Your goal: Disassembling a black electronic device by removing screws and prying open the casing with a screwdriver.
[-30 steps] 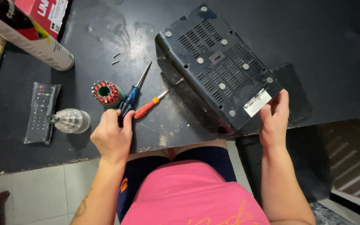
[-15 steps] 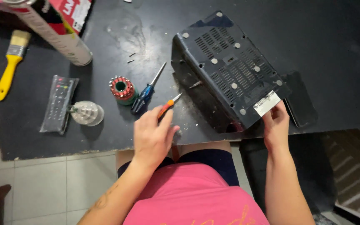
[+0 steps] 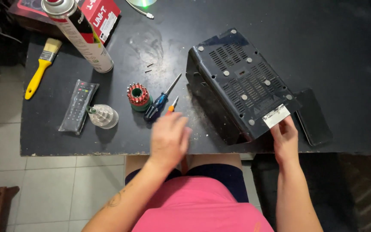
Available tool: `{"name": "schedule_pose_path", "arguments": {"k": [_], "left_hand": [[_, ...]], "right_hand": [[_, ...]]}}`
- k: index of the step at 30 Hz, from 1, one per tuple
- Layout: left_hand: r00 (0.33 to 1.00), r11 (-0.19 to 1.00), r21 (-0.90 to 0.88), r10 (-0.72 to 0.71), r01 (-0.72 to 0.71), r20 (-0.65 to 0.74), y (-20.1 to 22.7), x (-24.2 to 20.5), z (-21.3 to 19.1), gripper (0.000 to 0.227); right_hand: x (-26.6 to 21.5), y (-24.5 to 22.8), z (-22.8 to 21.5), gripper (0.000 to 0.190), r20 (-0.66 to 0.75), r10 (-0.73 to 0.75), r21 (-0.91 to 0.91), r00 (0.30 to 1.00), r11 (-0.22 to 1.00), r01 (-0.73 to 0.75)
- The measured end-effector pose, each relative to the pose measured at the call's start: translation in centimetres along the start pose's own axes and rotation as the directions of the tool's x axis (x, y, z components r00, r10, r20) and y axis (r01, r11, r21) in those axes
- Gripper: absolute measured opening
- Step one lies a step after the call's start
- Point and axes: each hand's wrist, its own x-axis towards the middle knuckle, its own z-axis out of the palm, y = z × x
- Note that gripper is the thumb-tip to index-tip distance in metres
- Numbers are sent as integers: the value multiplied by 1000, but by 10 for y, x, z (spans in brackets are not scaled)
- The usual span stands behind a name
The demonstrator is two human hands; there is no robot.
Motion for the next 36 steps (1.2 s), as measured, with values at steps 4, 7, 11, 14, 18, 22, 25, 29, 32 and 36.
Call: {"name": "schedule_pose_path", "arguments": {"k": [4,7,11,14,18,22,25,29,32,36], "left_hand": [[971,860,-506,62,66,232,60,6,-7,71],[946,787,-609,115,101,305,87,5,-5,85],[961,800,-590,66,112,270,98,-10,12,90],[972,790,-597,4,141,235,95,-7,7,83],[979,747,-641,-63,174,193,88,21,-22,77],[984,745,-644,-117,176,133,80,47,-50,76],[980,730,-654,-159,198,120,72,60,-61,76],[971,684,-693,-209,229,114,69,75,-74,79],[971,711,-665,-210,229,110,66,85,-87,89],[977,676,-708,-191,202,96,68,99,-107,89]], "right_hand": [[5,21,-2,46,25,-13,23,1000,1000,13],[3,27,3,42,-29,-29,52,999,998,30],[-6,15,12,24,-90,6,-31,996,999,-9],[-21,-4,22,19,-118,4,85,993,996,6],[-36,-37,25,24,-129,-41,25,991,999,45],[-42,-58,34,33,-130,-209,126,969,966,226],[-43,-66,40,39,-139,-281,197,950,932,305],[-50,-68,45,46,-122,-363,254,924,888,383],[-54,-96,49,63,-99,-390,259,916,878,402],[-53,-115,39,91,-19,-450,160,893,880,447]]}}
